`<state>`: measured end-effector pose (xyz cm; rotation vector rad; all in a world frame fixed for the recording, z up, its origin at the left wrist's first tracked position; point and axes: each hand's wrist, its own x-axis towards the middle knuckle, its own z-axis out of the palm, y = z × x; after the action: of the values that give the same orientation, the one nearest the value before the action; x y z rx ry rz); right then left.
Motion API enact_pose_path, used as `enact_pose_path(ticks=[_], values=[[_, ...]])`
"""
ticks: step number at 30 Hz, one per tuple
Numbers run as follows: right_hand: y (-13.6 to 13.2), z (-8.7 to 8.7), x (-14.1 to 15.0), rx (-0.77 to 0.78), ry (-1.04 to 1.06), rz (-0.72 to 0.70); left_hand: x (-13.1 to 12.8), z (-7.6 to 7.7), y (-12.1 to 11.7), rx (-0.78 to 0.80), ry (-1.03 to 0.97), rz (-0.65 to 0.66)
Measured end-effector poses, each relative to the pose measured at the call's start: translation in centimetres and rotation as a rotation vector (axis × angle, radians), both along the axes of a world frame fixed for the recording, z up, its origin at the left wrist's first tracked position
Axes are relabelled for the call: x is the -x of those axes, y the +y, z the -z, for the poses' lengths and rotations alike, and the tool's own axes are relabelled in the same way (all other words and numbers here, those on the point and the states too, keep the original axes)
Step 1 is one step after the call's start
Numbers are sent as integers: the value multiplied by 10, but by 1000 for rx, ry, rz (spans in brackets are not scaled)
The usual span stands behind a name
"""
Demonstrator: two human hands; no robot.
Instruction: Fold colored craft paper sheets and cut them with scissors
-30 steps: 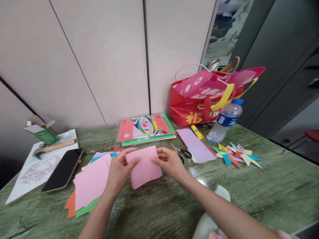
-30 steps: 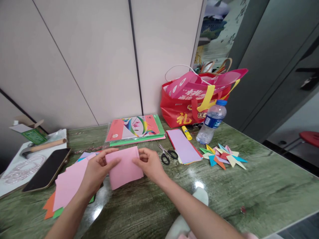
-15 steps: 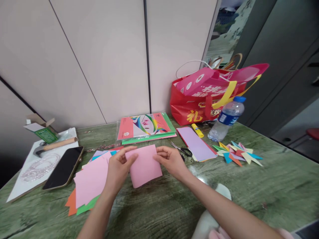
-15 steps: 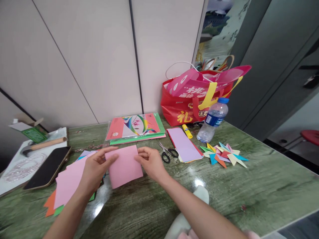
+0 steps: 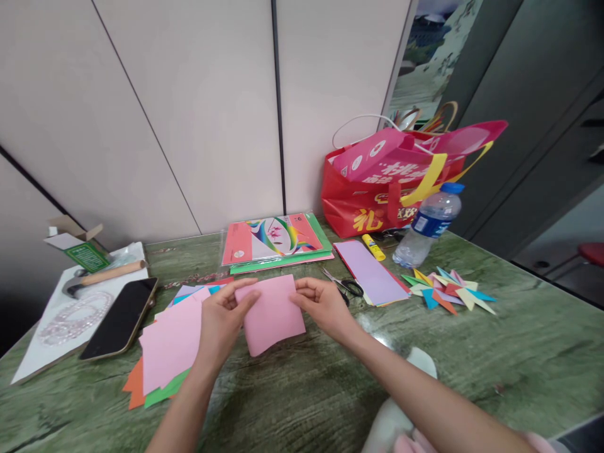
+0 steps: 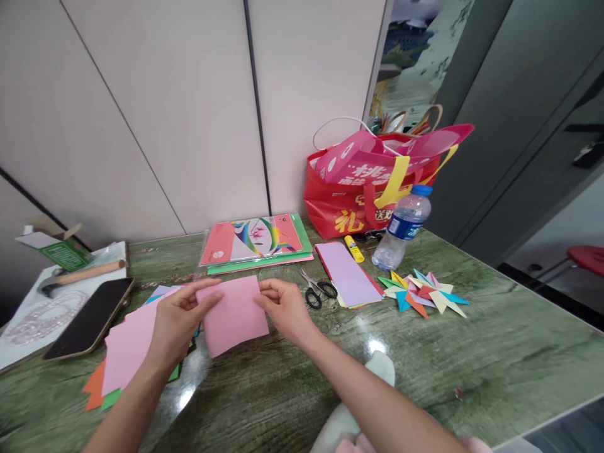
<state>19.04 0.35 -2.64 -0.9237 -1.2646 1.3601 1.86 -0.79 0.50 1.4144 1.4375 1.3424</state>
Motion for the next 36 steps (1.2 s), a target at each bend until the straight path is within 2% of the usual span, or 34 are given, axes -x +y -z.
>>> enact_pose_path(ticks=[7,12,16,18,20,21,22,26,27,29,33,36], values=[[-1,-2,-1,-34,-19,70,1,2,1,11,-22,19],[3,-1,-4,32,53,126,5,-1,1,5,-7,-18],[7,-12,-19,55,115,170,13,0,4,-36,17,-56],[6,-20,-29,64,130,57,15,1,5,-45,28,-69],[5,-26,-37,78,85,-242,16,2,6,-33,8,-60],[5,-26,-39,51,71,-324,16,3,7,-25,-4,-51],[6,-26,-41,10,53,-327,16,3,7,-20,-14,-45],[14,-14,-37,-99,-47,54,15,5,6,1,-26,-13],[16,-11,-35,-99,-56,104,14,5,6,7,-20,-10],[16,-9,-29,-72,-31,109,12,5,5,15,4,-9],[8,-9,-16,-12,15,9,8,2,2,6,26,-10],[3,-7,-9,25,8,29,6,0,1,-5,22,-15]])
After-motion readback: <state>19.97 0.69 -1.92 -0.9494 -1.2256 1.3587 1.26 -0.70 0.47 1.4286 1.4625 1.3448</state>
